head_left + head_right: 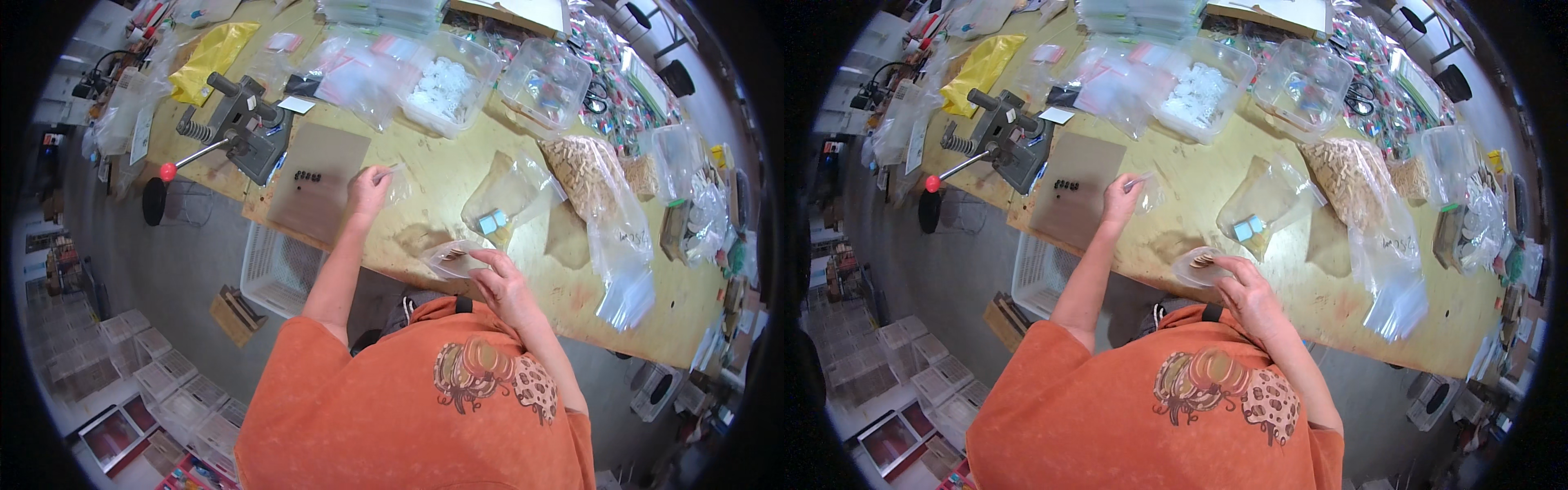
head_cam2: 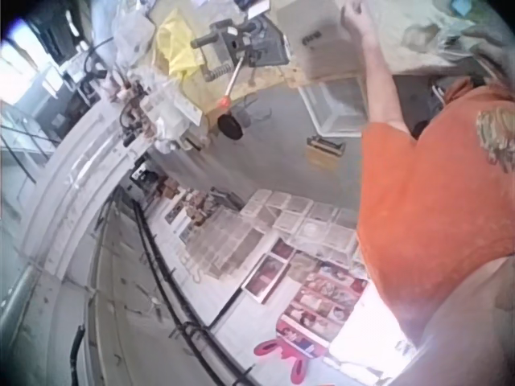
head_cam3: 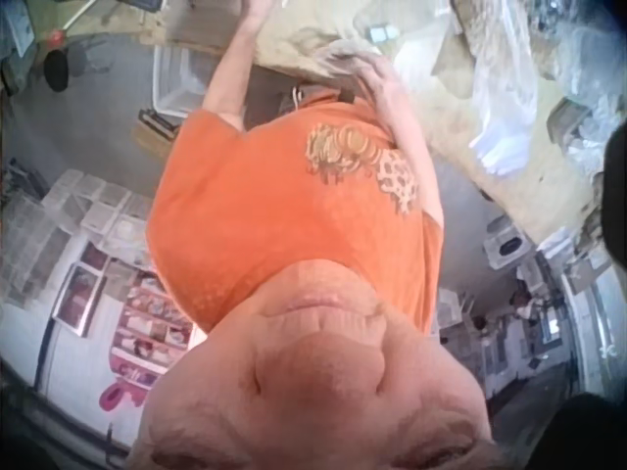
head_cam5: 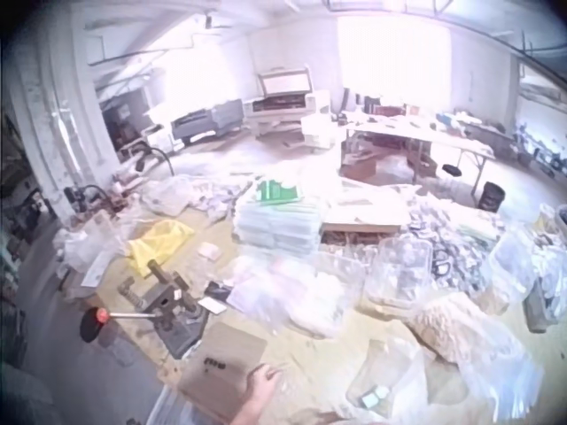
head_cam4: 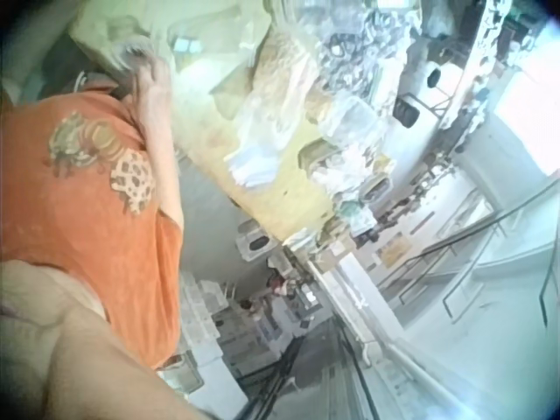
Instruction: The person assembles small craft kits by placing wooden sticks and colored foam pieces into clear plastic bags. They handle the items one at a time, arrange them, and seal the bags on a cluttered workbench.
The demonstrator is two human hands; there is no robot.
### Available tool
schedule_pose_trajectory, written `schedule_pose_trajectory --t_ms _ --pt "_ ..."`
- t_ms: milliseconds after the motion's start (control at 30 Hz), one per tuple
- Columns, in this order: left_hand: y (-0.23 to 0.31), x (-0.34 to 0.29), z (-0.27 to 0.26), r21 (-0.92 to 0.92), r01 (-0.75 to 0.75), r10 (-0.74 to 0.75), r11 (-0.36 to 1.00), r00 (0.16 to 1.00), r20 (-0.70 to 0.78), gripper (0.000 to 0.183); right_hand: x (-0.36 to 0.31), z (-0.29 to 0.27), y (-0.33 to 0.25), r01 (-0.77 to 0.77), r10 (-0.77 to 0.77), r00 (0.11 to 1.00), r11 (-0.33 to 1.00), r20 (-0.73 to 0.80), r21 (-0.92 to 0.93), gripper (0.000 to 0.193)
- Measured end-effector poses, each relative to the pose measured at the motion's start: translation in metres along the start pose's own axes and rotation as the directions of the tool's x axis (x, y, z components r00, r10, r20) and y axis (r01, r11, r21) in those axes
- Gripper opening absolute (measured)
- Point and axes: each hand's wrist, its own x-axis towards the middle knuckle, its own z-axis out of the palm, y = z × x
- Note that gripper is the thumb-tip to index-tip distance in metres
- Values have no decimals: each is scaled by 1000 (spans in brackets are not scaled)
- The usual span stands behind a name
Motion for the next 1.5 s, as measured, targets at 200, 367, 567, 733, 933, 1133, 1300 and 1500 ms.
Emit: schedule_pose_trajectory --t_ms 200,367,567,733,933,1133,1300,1500 --pt "43 48 3 454 -319 409 832 906 -113 21 38 20 31 -127 146 965 987 -216 101 11" --pt "45 107 19 599 -305 452 741 885 -108 26 43 39 97 -390 435 870 895 -233 217 8" --pt "49 128 -11 29 -164 164 986 934 -318 26 19 30 100 -435 452 873 892 -185 126 15" --pt "104 87 -69 -239 -486 347 841 822 -452 25 10 31 95 -414 418 876 908 -242 72 19" --pt "153 -58 -69 -165 -532 534 831 845 -33 24 36 17 47 -299 259 897 952 -360 -60 30" --pt "127 -169 -11 -222 -423 477 879 808 346 10 32 57 64 -613 551 789 675 272 412 25" --pt "127 -181 -27 -290 -239 350 927 832 431 10 27 55 46 -721 613 680 459 402 520 19" --pt "122 -184 -36 -559 197 210 806 787 580 15 29 50 36 -675 546 699 291 462 678 13"
